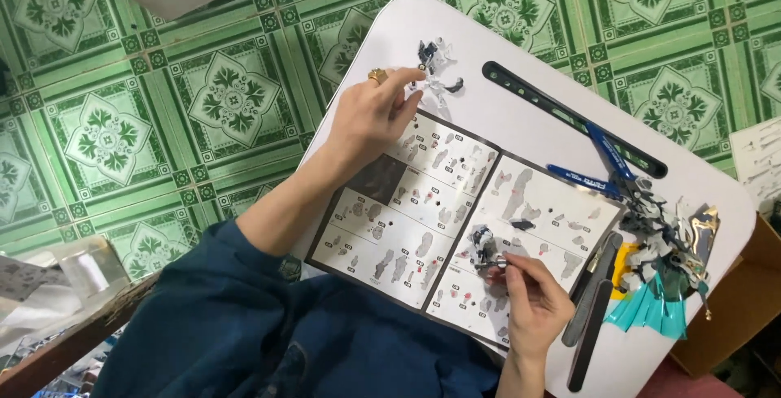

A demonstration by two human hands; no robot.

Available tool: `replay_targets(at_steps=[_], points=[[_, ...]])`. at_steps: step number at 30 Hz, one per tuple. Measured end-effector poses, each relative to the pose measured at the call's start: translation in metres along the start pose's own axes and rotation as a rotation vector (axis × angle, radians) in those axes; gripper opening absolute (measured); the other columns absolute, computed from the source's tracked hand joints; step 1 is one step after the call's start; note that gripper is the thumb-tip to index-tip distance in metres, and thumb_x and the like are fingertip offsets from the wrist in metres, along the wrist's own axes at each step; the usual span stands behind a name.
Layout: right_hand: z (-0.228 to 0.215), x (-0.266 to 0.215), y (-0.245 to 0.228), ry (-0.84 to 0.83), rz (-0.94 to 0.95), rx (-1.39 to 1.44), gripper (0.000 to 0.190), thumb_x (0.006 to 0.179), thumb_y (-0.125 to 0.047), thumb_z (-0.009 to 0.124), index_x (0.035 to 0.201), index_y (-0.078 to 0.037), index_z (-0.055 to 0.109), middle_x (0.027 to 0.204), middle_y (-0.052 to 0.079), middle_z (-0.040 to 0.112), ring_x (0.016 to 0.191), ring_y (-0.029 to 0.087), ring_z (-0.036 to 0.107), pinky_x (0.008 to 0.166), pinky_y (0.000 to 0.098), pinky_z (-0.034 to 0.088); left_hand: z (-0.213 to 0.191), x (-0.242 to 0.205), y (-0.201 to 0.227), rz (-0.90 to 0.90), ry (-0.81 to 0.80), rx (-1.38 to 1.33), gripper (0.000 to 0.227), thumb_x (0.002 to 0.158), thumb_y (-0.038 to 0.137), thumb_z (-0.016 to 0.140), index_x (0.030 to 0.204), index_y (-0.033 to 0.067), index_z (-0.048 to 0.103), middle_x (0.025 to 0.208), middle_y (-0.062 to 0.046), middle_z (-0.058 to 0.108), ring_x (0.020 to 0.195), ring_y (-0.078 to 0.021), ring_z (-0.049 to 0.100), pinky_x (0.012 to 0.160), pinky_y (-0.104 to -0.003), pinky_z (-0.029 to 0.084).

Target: Sanding and refining small plastic model parts using a hand tool while following an instruction manual.

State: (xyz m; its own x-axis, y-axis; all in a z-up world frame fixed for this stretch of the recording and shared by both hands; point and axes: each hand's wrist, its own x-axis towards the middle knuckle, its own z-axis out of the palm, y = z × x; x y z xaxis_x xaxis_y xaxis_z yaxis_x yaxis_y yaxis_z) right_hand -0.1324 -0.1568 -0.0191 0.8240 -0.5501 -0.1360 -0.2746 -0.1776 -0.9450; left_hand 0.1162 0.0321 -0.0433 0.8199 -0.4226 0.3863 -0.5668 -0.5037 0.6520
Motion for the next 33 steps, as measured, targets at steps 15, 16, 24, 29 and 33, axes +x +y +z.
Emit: replay_targets(at_steps=[15,16,24,29,33], points=[[-0.002,0.0,0.008,-0.016,0.002,0.067,0.018,0.084,0.01,0.058,0.102,0.008,0.063,0.087,0.017,0.067,0.062,0.02,0.066,0.058,0.0251,0.059,0.012,0.008,-0.002,0.146,-0.06,0.254,0.021,0.096,0.018,0.061,0.112,0.0068,0.067,0.084,-0.006,0.057,0.042,-0.0096,0.041,0.033,-0.022,0.032],[-0.001,0.001,0.008,-0.013,0.007,0.064,0.018,0.084,0.01,0.058,0.102,0.008,0.063,0.087,0.017,0.067,0.062,0.02,0.066,0.058,0.0251,0.059,0.013,0.007,-0.003,0.146,-0.065,0.249,0.021,0.096,0.018,0.061,0.112,0.0068,0.067,0.084,-0.006,0.057,0.042,-0.0096,0.041,0.033,-0.022,0.032],[-0.005,0.0,0.013,-0.071,-0.081,0.042,0.018,0.088,0.005,0.06,0.105,0.005,0.063,0.092,0.015,0.067,0.069,0.017,0.065,0.065,0.0233,0.058,0.018,0.001,-0.013,0.227,0.004,0.211,0.008,0.092,0.016,0.07,0.096,0.0101,0.067,0.092,-0.005,0.055,0.048,-0.0082,0.043,0.039,-0.023,0.036],[-0.008,-0.005,0.019,-0.08,-0.096,0.24,0.018,0.088,0.008,0.058,0.105,0.005,0.06,0.097,0.017,0.066,0.074,0.019,0.066,0.069,0.0257,0.06,-0.006,0.002,0.018,0.336,-0.012,0.065,0.024,0.085,-0.005,0.077,0.106,0.0007,0.066,0.097,-0.008,0.068,0.059,-0.0142,0.056,0.05,-0.028,0.043],[-0.01,-0.009,0.017,-0.099,-0.1,0.29,0.019,0.086,0.009,0.058,0.104,0.004,0.06,0.101,0.019,0.067,0.072,0.018,0.063,0.069,0.0243,0.058,-0.023,-0.005,0.039,0.344,-0.113,-0.085,0.028,0.084,-0.011,0.078,0.11,-0.0037,0.069,0.101,-0.012,0.068,0.062,-0.0171,0.055,0.055,-0.029,0.044]])
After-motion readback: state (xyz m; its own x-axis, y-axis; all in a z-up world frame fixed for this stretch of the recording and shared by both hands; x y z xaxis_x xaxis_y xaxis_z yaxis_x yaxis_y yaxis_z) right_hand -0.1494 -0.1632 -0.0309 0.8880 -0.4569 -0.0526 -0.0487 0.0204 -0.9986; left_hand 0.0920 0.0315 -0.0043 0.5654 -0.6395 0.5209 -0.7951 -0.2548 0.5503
